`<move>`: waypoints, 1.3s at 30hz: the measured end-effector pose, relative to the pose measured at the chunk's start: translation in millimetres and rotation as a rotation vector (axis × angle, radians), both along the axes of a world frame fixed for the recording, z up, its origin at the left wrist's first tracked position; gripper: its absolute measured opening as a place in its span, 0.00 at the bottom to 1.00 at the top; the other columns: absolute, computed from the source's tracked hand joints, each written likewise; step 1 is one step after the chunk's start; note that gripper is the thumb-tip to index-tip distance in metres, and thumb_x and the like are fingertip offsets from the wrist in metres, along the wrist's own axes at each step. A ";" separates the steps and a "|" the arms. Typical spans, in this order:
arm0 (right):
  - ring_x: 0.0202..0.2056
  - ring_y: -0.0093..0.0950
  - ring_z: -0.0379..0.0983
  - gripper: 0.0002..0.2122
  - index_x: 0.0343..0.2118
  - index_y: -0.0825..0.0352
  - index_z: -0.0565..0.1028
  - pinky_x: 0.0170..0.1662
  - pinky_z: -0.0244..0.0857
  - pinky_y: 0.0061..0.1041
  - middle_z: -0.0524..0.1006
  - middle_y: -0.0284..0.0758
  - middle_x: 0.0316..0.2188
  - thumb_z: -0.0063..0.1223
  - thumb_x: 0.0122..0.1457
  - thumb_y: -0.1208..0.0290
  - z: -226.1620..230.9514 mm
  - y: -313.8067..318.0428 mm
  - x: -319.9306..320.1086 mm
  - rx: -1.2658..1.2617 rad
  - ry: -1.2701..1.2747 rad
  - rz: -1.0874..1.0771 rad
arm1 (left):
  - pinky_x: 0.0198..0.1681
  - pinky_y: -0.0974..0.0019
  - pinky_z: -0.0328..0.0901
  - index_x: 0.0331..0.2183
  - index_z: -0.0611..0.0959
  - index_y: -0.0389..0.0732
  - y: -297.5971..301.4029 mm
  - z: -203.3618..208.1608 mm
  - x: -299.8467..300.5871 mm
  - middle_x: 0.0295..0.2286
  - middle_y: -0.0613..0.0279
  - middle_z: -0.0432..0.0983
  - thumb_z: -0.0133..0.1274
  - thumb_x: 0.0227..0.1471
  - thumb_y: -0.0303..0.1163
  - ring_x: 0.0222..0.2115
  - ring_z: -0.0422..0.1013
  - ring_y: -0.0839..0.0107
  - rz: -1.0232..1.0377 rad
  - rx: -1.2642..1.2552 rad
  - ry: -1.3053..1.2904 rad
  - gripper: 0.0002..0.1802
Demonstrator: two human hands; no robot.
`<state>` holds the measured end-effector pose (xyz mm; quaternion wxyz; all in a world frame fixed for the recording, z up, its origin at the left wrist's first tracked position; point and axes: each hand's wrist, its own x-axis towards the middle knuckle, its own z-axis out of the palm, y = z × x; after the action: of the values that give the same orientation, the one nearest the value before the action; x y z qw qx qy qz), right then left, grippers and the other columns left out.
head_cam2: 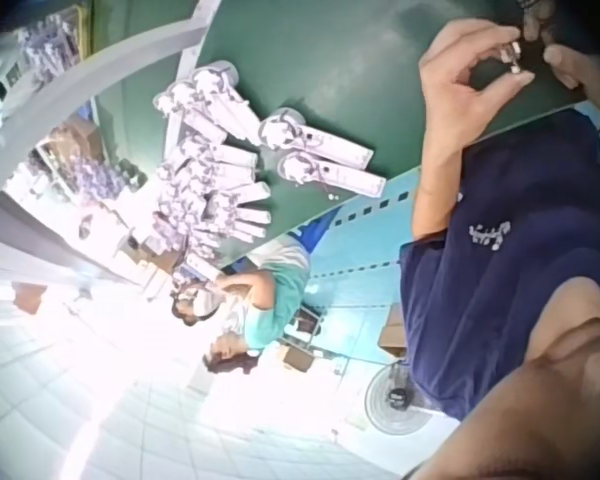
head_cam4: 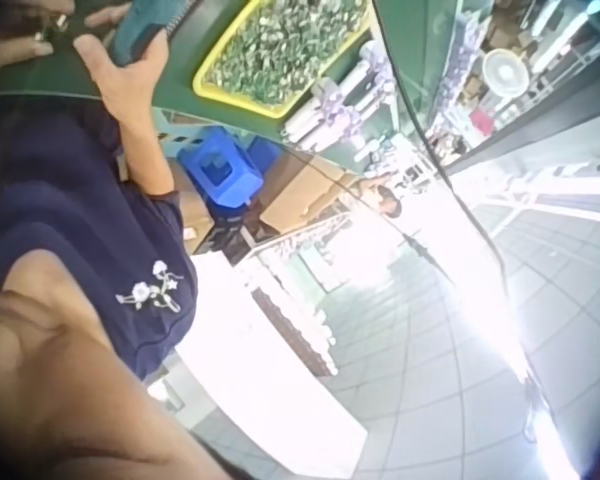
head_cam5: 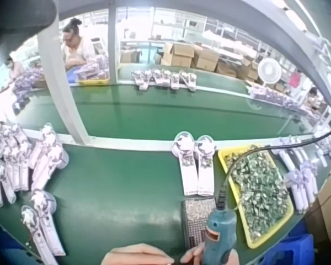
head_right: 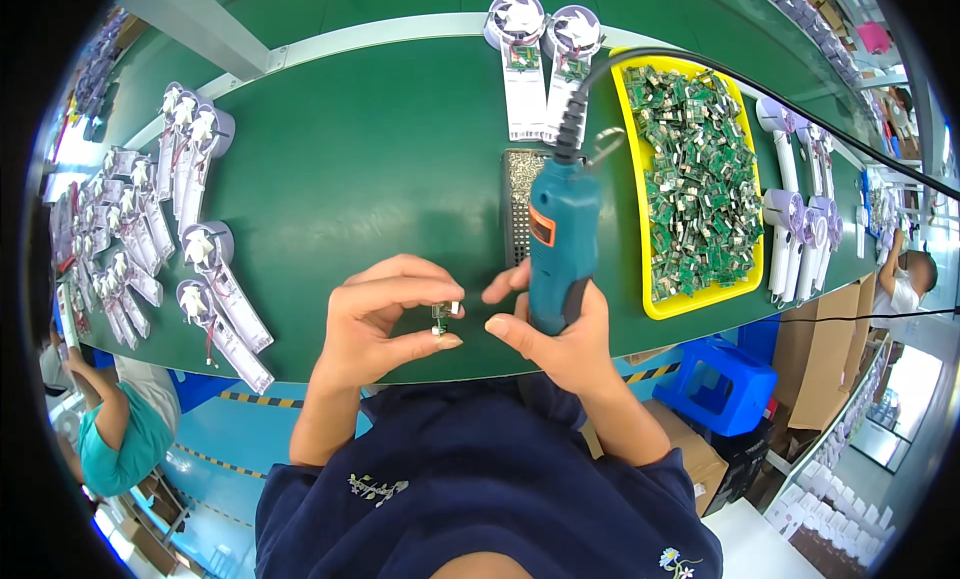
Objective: Assembling the internal electronic components and housing of handheld portable fans on an assembly line.
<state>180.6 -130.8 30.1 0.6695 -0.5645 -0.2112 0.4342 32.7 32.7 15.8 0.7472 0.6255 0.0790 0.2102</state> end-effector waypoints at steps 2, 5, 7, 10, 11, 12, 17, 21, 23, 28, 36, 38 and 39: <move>0.21 0.13 0.66 0.21 0.45 0.71 0.68 0.24 0.59 0.12 0.78 0.41 0.38 0.66 0.49 0.85 1.3 -3.7 -3.2 0.007 -0.147 0.021 | 0.40 0.68 0.72 0.44 0.82 0.35 -2.7 5.7 1.1 0.39 0.57 0.78 0.65 0.40 0.16 0.37 0.76 0.69 0.083 0.092 0.035 0.24; 0.19 0.11 0.65 0.30 0.52 0.73 0.67 0.23 0.58 0.12 0.78 0.36 0.38 0.70 0.45 0.83 8.9 4.2 -21.9 0.075 -0.135 0.003 | 0.39 0.66 0.72 0.40 0.82 0.33 -5.0 3.1 -1.0 0.37 0.54 0.79 0.67 0.38 0.16 0.37 0.77 0.66 0.186 0.244 0.038 0.22; 0.19 0.10 0.66 0.30 0.53 0.72 0.68 0.23 0.58 0.11 0.78 0.33 0.36 0.70 0.46 0.82 12.3 7.6 -27.5 0.025 -0.185 0.025 | 0.40 0.64 0.73 0.38 0.81 0.31 -5.5 4.5 -1.8 0.36 0.51 0.78 0.68 0.36 0.16 0.37 0.77 0.63 0.209 0.310 0.009 0.22; 0.21 0.10 0.67 0.22 0.48 0.71 0.72 0.24 0.59 0.11 0.78 0.31 0.31 0.67 0.49 0.82 13.5 17.9 -33.2 -0.092 -0.313 -0.046 | 0.38 0.64 0.72 0.37 0.80 0.36 -6.2 9.0 0.8 0.35 0.54 0.79 0.66 0.37 0.18 0.35 0.77 0.60 0.256 0.484 0.000 0.20; 0.21 0.10 0.67 0.22 0.48 0.71 0.72 0.24 0.59 0.11 0.78 0.31 0.31 0.67 0.49 0.82 9.9 15.6 -32.5 -0.090 -0.306 -0.036 | 0.38 0.64 0.72 0.37 0.80 0.36 -7.3 8.3 -1.2 0.35 0.54 0.79 0.66 0.37 0.18 0.35 0.77 0.60 0.263 0.485 0.009 0.20; 0.21 0.11 0.66 0.20 0.46 0.71 0.72 0.24 0.59 0.12 0.78 0.31 0.31 0.66 0.50 0.82 4.0 12.3 -32.1 -0.078 -0.302 -0.025 | 0.38 0.64 0.72 0.38 0.80 0.36 -8.5 7.6 -3.4 0.35 0.54 0.79 0.66 0.37 0.18 0.35 0.77 0.60 0.291 0.508 0.008 0.21; 0.17 0.16 0.64 0.12 0.42 0.72 0.69 0.18 0.60 0.18 0.76 0.39 0.33 0.57 0.57 0.83 5.5 14.7 -31.9 0.063 0.420 0.062 | 0.37 0.64 0.72 0.40 0.82 0.35 -13.5 3.2 -14.6 0.36 0.54 0.80 0.68 0.36 0.18 0.34 0.77 0.63 0.312 0.249 -0.111 0.24; 0.15 0.17 0.63 0.10 0.41 0.71 0.68 0.16 0.59 0.18 0.74 0.37 0.31 0.55 0.59 0.79 -4.0 11.2 -29.5 0.080 0.621 0.111 | 0.37 0.64 0.71 0.35 0.84 0.30 -11.2 4.6 -12.4 0.35 0.49 0.80 0.69 0.35 0.18 0.34 0.77 0.61 0.231 0.253 -0.140 0.19; 0.15 0.17 0.63 0.10 0.42 0.71 0.68 0.16 0.58 0.19 0.74 0.37 0.30 0.55 0.59 0.79 -3.8 10.4 -28.8 0.088 0.644 0.113 | 0.36 0.64 0.71 0.35 0.84 0.30 -11.4 6.5 -12.2 0.35 0.49 0.80 0.68 0.36 0.17 0.34 0.77 0.61 0.197 0.190 -0.138 0.18; 0.15 0.16 0.63 0.10 0.42 0.70 0.68 0.16 0.58 0.19 0.73 0.36 0.30 0.55 0.60 0.79 -5.4 7.9 -26.1 0.098 0.637 0.122 | 0.35 0.65 0.71 0.32 0.85 0.31 -4.4 3.7 -12.7 0.32 0.50 0.80 0.64 0.37 0.13 0.33 0.77 0.63 0.100 0.074 -0.113 0.14; 0.15 0.17 0.64 0.15 0.46 0.74 0.68 0.17 0.59 0.18 0.75 0.38 0.33 0.56 0.58 0.78 2.0 7.2 -28.0 -0.010 0.594 0.124 | 0.35 0.65 0.69 0.33 0.83 0.35 1.5 8.2 -8.7 0.31 0.58 0.77 0.64 0.39 0.16 0.31 0.73 0.64 0.062 0.188 -0.097 0.14; 0.16 0.17 0.65 0.19 0.48 0.75 0.67 0.17 0.59 0.18 0.75 0.39 0.35 0.58 0.55 0.78 -6.5 1.6 -24.0 0.055 0.569 0.175 | 0.37 0.63 0.65 0.31 0.82 0.38 1.7 9.5 -9.1 0.31 0.60 0.75 0.66 0.39 0.19 0.33 0.70 0.63 0.089 0.264 -0.079 0.13; 0.17 0.18 0.66 0.22 0.50 0.76 0.67 0.17 0.59 0.18 0.76 0.40 0.37 0.61 0.53 0.77 -11.5 0.5 -24.3 0.130 0.550 0.224 | 0.39 0.62 0.63 0.31 0.82 0.40 2.9 10.5 -12.5 0.31 0.60 0.73 0.66 0.39 0.21 0.34 0.69 0.62 0.094 0.292 -0.042 0.13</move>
<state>156.3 -130.3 18.6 0.6841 -0.3550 -0.1102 0.6275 20.3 35.6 26.2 0.6390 0.7186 0.0611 0.2675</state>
